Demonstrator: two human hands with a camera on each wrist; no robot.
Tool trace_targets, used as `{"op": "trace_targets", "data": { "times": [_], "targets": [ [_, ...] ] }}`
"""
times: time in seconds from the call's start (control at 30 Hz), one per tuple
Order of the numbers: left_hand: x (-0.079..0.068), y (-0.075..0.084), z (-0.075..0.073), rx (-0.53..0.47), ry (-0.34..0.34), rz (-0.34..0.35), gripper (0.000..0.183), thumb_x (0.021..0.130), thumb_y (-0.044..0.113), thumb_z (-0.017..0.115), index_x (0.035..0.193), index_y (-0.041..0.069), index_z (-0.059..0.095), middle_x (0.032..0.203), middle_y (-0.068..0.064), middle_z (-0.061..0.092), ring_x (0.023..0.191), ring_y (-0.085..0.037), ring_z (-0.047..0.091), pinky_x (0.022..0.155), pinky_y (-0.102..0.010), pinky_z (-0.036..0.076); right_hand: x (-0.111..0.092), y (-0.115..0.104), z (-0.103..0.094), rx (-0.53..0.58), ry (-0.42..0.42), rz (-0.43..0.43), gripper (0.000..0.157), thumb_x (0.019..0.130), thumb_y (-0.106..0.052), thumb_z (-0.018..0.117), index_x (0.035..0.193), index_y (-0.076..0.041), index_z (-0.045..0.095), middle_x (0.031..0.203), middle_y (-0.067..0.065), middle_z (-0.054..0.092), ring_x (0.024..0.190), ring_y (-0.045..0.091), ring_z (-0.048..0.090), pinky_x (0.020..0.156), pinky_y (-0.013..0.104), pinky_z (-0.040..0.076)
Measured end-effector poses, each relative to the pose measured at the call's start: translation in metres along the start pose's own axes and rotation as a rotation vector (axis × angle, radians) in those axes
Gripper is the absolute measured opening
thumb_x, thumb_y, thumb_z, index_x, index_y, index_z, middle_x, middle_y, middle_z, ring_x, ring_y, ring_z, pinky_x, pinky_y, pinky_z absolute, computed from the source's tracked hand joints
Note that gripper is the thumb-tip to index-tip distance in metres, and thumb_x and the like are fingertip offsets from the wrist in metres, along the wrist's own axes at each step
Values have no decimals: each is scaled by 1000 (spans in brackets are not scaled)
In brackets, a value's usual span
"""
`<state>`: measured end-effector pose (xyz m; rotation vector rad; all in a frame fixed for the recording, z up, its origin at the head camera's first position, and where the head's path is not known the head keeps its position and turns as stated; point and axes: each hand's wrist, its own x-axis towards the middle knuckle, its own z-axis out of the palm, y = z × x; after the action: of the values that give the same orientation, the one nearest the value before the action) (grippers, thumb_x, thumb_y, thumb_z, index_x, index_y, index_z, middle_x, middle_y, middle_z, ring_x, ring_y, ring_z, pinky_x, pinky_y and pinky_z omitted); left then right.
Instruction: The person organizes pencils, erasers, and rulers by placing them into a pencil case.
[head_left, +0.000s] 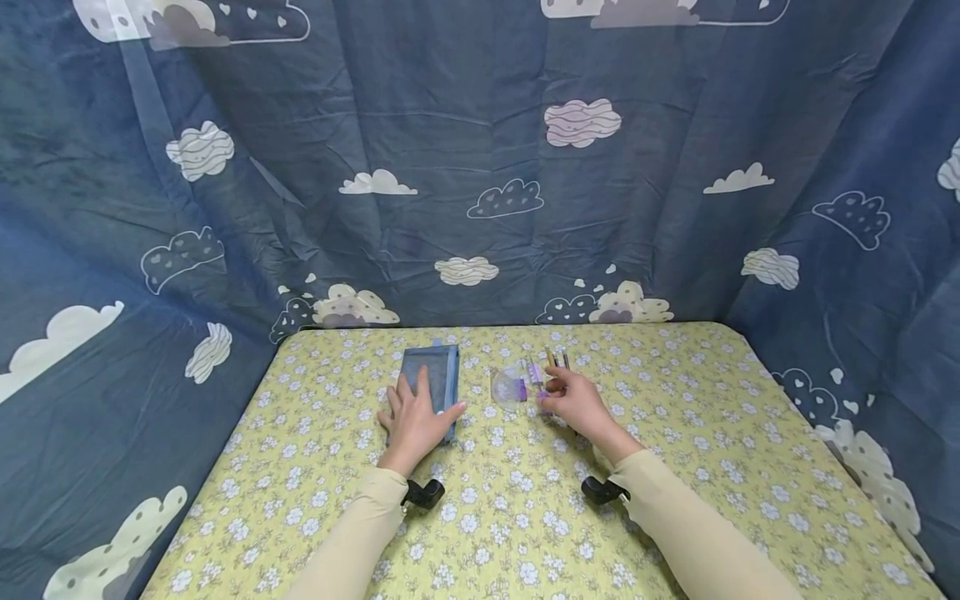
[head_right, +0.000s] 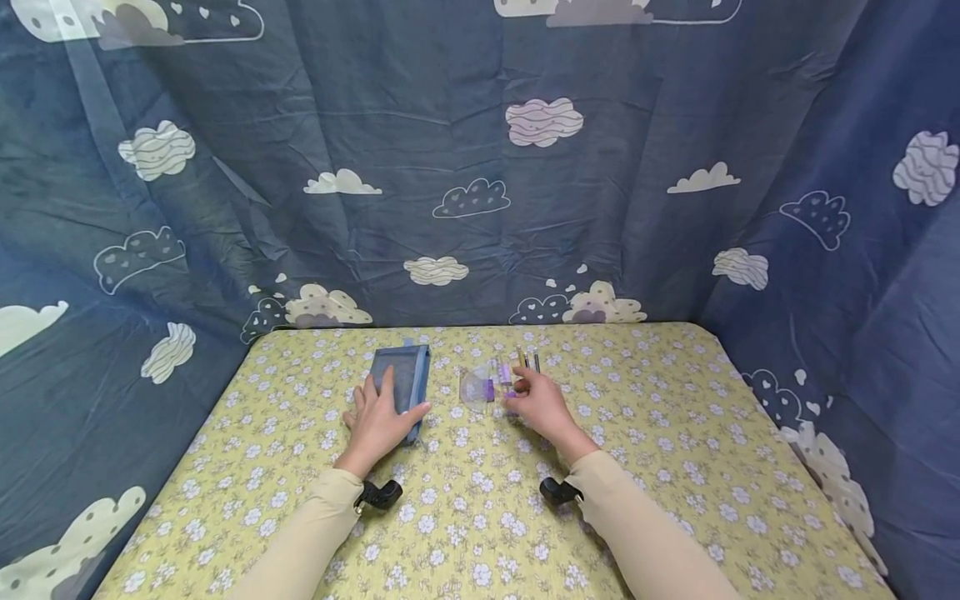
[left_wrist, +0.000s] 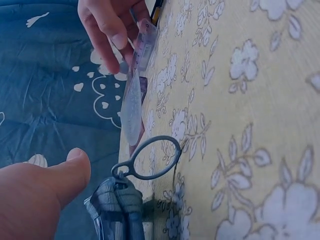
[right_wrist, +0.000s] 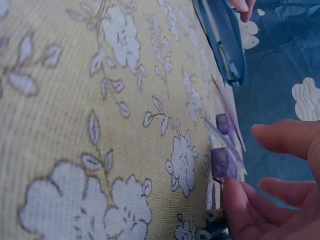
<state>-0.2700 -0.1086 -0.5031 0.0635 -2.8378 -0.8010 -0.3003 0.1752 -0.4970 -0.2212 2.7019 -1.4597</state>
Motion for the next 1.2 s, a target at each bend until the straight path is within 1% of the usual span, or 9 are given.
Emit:
{"op": "trace_targets", "data": {
  "times": [0.13,0.27,0.4,0.57,0.67,0.87,1.0,1.1,1.2],
  "targets": [
    [1,1,1,0,-9,-11,99,71,69,56,146,21,14,146,-26,8,129,-51,4,86,-75,8,3,0,3,-21,3,-15,62,79,-17,69,135,-9,42,113,13,55,94,23,52,66,33,47],
    [1,1,4,0,-26,-14,98,72,67,58,146,20,15,146,-27,6,129,-51,5,84,-76,8,4,2,7,-9,4,-25,59,78,-15,70,132,-8,46,110,14,56,92,24,53,62,33,47],
    [1,2,6,0,-32,-25,97,71,65,61,146,22,15,146,-26,8,130,-49,6,85,-75,9,6,4,10,-5,9,-17,58,77,-14,71,130,-9,48,109,13,57,91,23,54,62,32,48],
    [2,6,6,-25,-23,-24,97,70,60,66,145,24,17,145,-26,12,129,-49,9,85,-75,9,11,4,12,-7,32,-9,57,76,-10,71,129,-11,50,105,12,58,86,21,55,61,31,49],
    [3,8,5,-46,-23,-26,94,71,56,67,145,24,19,145,-26,12,129,-49,9,86,-75,9,13,5,14,-14,42,-10,57,76,-8,71,128,-12,51,103,10,60,84,19,56,61,31,49],
    [6,9,4,-92,3,-28,85,73,44,70,143,21,27,144,-24,16,129,-49,9,86,-74,9,18,6,15,-30,48,-24,47,78,-7,69,123,-12,56,103,8,62,88,18,56,65,31,49],
    [8,9,4,-108,26,-48,82,72,39,69,142,25,29,144,-21,19,129,-48,13,86,-74,11,20,6,14,-35,39,-18,41,78,-7,70,118,-11,60,105,6,63,90,18,57,67,31,50],
    [8,9,3,-140,42,-66,79,72,37,69,141,28,30,144,-19,21,129,-46,16,86,-74,11,20,5,14,-22,26,-5,40,78,-7,70,117,-11,61,105,6,63,91,18,57,68,30,50],
    [8,8,2,-187,45,-73,76,74,35,68,140,26,32,143,-18,22,129,-45,17,85,-75,9,20,5,13,-3,20,7,41,78,-7,70,118,-10,61,105,6,63,92,18,58,68,30,50]
  ]
}}
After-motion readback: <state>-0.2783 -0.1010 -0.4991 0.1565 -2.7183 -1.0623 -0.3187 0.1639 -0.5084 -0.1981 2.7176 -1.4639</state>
